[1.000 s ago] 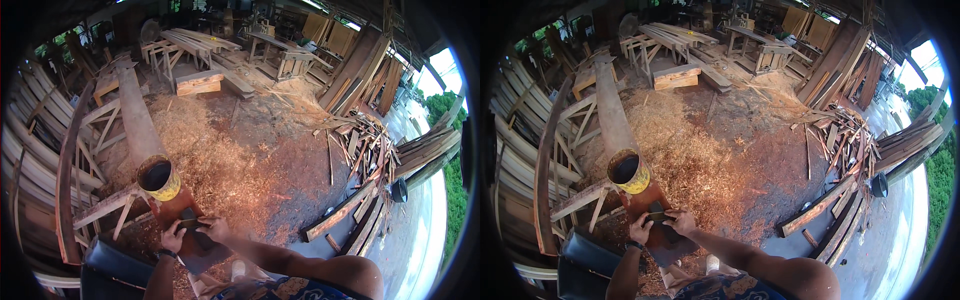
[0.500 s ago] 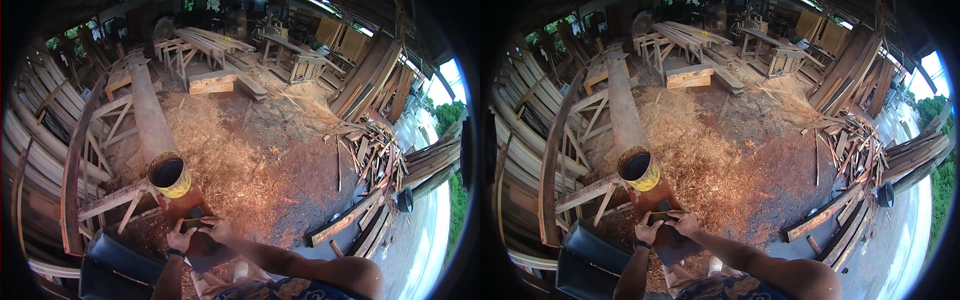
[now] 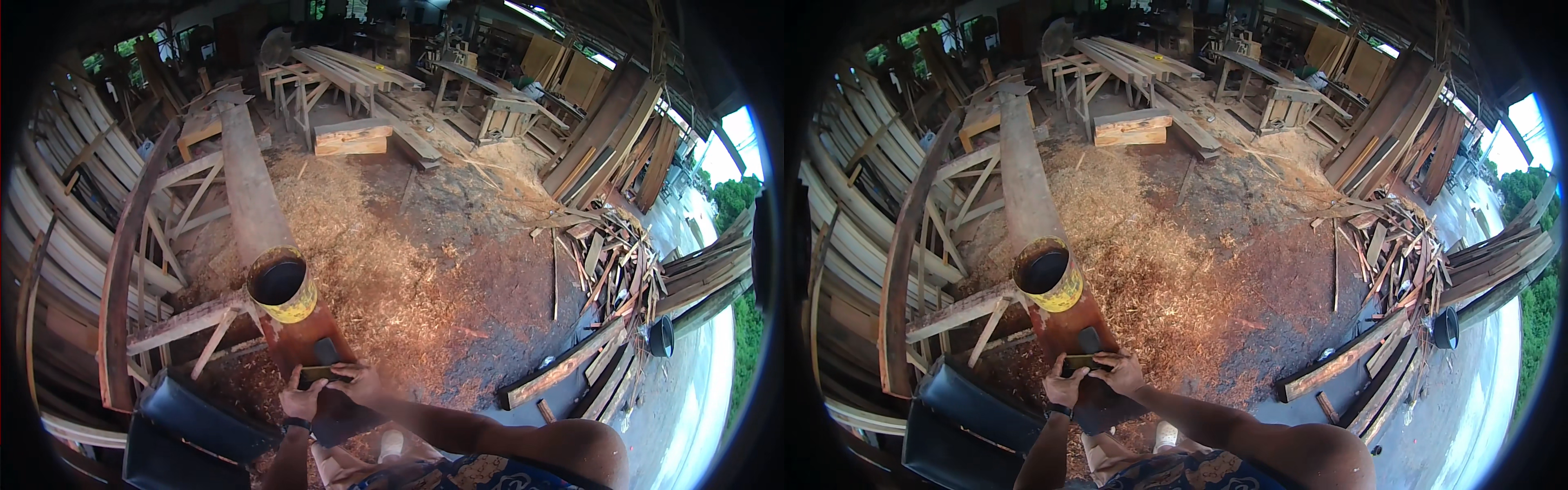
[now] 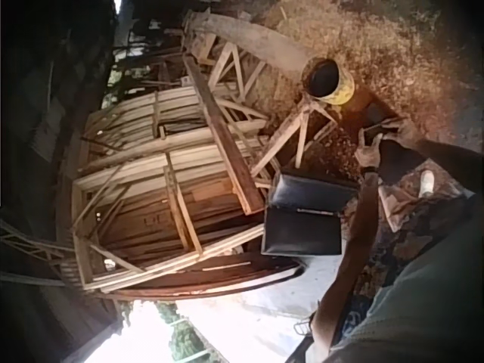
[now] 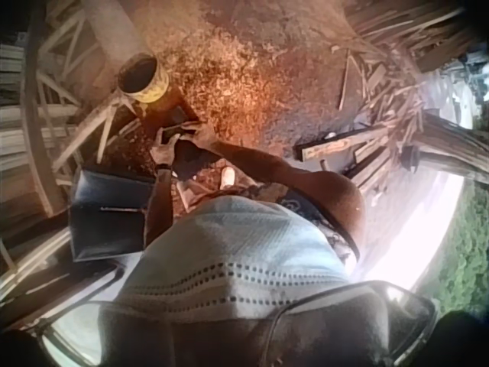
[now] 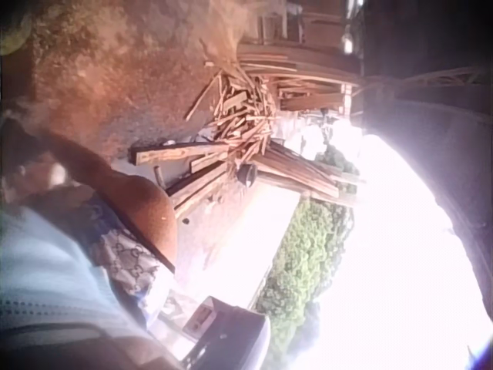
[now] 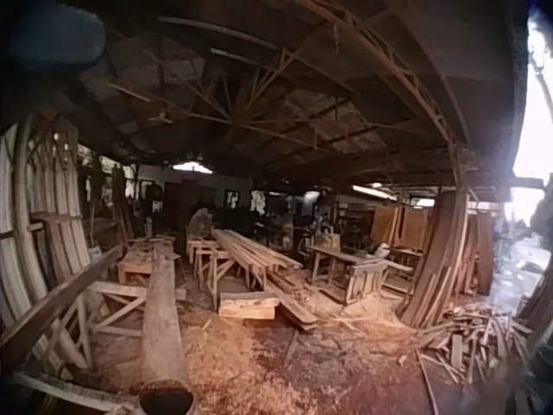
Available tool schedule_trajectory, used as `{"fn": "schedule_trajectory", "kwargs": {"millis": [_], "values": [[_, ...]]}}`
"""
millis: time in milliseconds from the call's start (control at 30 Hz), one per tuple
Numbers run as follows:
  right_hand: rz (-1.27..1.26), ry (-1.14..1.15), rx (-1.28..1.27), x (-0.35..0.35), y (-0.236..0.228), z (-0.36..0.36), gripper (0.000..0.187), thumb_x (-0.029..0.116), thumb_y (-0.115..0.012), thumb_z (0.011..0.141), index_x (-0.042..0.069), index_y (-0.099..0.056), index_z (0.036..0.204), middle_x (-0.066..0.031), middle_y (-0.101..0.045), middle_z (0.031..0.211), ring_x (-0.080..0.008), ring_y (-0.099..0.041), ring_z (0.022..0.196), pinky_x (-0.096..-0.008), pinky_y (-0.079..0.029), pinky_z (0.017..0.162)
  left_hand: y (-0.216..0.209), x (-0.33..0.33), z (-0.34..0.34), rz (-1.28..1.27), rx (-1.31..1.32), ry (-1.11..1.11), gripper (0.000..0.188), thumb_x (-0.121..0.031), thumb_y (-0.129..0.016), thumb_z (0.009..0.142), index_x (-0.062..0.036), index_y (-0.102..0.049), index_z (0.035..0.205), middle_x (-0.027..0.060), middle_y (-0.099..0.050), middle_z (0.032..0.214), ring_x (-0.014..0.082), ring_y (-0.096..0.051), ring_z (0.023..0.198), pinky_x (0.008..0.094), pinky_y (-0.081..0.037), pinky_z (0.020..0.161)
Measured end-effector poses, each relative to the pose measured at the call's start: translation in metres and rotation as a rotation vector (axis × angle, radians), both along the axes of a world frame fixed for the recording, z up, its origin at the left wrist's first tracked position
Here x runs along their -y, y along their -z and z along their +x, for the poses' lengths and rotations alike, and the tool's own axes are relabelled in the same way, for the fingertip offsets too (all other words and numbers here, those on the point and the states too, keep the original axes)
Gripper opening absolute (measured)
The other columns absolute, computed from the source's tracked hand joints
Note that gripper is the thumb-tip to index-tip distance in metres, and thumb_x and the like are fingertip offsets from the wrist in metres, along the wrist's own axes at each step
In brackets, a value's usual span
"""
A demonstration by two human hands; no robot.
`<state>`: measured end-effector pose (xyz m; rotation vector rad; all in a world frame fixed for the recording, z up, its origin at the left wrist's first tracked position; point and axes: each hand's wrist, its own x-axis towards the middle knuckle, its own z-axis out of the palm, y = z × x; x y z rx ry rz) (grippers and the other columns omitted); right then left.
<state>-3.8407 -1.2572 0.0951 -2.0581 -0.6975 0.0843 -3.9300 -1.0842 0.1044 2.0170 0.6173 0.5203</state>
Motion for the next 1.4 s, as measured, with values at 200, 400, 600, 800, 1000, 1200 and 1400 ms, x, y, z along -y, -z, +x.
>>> {"fn": "schedule_trajectory", "kwargs": {"millis": [200,400,600,800,1000,1200,1400], "values": [[-0.021,0.005,0.092,-0.009,-0.016,0.002,0.04,0.029,-0.09,0.075,0.008,-0.081,0.108,-0.008,-0.079,0.113,-0.0257,-0.074,0.098,-0.0373,-0.057,0.092,-0.001,0.0,0.001,0.115,0.052,-0.028,0.07,-0.027,-0.095,0.07,0.0016,-0.069,0.128,0.0247,-0.077,0.093,0.0328,-0.078,0.087,0.0407,-0.061,0.077],[-0.014,0.02,0.08,-0.024,-0.023,0.024,0.038,0.033,-0.089,0.075,0.011,-0.082,0.105,-0.0056,-0.079,0.109,-0.0259,-0.072,0.09,-0.0398,-0.056,0.085,0.006,-0.015,0.014,0.042,-0.063,-0.075,0.067,-0.024,-0.095,0.072,0.0051,-0.069,0.126,0.0203,-0.077,0.086,0.0194,-0.073,0.073,0.0356,-0.058,0.07],[-0.22,-0.087,0.052,0.017,-0.042,-0.017,0.042,0.048,-0.084,0.079,0.021,-0.082,0.112,0.006,-0.078,0.115,-0.0191,-0.063,0.103,-0.0384,-0.043,0.089,0.003,0.028,-0.032,0.02,-0.013,-0.15,0.066,-0.025,-0.095,0.07,0.0052,-0.07,0.123,0.0243,-0.076,0.1,0.0293,-0.077,0.097,0.0387,-0.06,0.086],[-0.045,-0.094,0.137,-0.025,-0.014,0.039,0.04,0.037,-0.089,0.076,0.015,-0.082,0.108,-0.0019,-0.079,0.111,-0.0248,-0.068,0.088,-0.0384,-0.054,0.083,0.0,-0.008,0.022,-0.008,-0.096,-0.171,0.069,-0.028,-0.096,0.07,0.0057,-0.069,0.124,0.0248,-0.076,0.097,0.029,-0.077,0.086,0.0397,-0.059,0.079],[-0.167,-0.137,0.047,0.019,-0.024,-0.009,0.045,0.051,-0.084,0.079,0.023,-0.081,0.114,0.0094,-0.077,0.119,-0.0168,-0.062,0.101,-0.039,-0.039,0.092,-0.011,0.04,-0.036,0.109,-0.093,-0.182,0.067,-0.029,-0.096,0.069,0.0026,-0.071,0.122,0.0243,-0.076,0.099,0.035,-0.077,0.092,0.0412,-0.06,0.082],[-0.087,-0.131,0.11,-0.022,0.003,0.041,0.043,0.049,-0.085,0.077,0.023,-0.081,0.112,0.009,-0.077,0.117,-0.0163,-0.062,0.098,-0.0387,-0.039,0.088,-0.023,0.004,0.017,0.014,-0.139,-0.228,0.066,-0.029,-0.095,0.071,0.003,-0.071,0.123,0.0256,-0.076,0.099,0.0323,-0.077,0.09,0.0407,-0.06,0.08],[-0.192,-0.208,0.125,0.012,-0.028,0.002,0.041,0.041,-0.089,0.077,0.017,-0.082,0.11,-0.0001,-0.079,0.112,-0.0214,-0.069,0.088,-0.0357,-0.048,0.084,0.012,0.033,-0.037,0.079,-0.146,-0.248,0.075,-0.045,-0.095,0.064,-0.0031,-0.074,0.123,0.0275,-0.074,0.111,0.0407,-0.073,0.102,0.0482,-0.057,0.09]]}}
